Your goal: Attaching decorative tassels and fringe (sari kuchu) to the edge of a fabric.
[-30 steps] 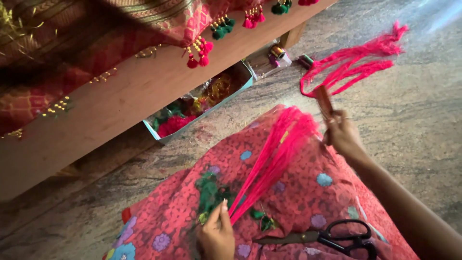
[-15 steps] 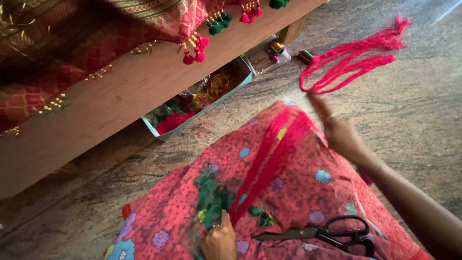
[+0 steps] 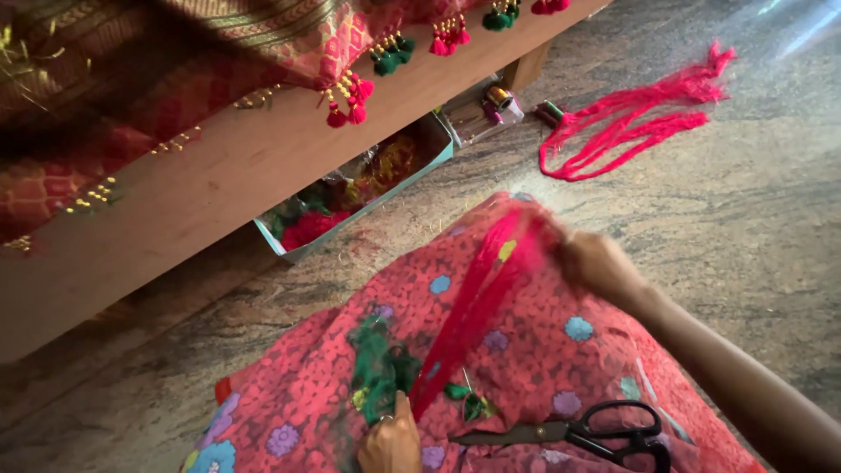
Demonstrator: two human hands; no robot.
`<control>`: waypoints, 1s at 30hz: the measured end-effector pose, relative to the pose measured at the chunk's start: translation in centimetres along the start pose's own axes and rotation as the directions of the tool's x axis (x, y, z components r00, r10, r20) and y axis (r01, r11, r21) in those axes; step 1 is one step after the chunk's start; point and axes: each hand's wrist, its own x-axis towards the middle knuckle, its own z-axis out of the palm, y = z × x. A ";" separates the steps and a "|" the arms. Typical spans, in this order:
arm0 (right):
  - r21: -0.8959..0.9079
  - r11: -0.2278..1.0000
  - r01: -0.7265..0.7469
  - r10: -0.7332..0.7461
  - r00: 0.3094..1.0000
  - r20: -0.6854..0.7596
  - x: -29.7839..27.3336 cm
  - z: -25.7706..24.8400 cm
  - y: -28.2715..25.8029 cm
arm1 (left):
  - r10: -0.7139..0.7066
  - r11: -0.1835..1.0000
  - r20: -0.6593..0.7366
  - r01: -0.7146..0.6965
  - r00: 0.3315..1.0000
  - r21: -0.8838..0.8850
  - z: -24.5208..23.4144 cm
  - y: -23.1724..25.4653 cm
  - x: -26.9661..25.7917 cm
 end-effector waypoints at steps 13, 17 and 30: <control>-0.142 0.966 -0.214 0.219 0.975 0.021 0.2 2.8 7.1 | -0.012 1.000 0.086 0.015 0.996 -0.025 -0.1 0.1 -0.3; -0.276 0.905 0.325 -0.276 0.940 0.202 -1.4 2.9 3.8 | -0.026 0.999 0.100 0.029 0.995 -0.027 -0.7 0.2 0.4; -0.162 0.951 0.265 -0.243 0.959 0.143 0.3 2.3 1.9 | 0.043 0.997 0.035 -0.041 0.998 -0.071 -2.5 0.1 0.5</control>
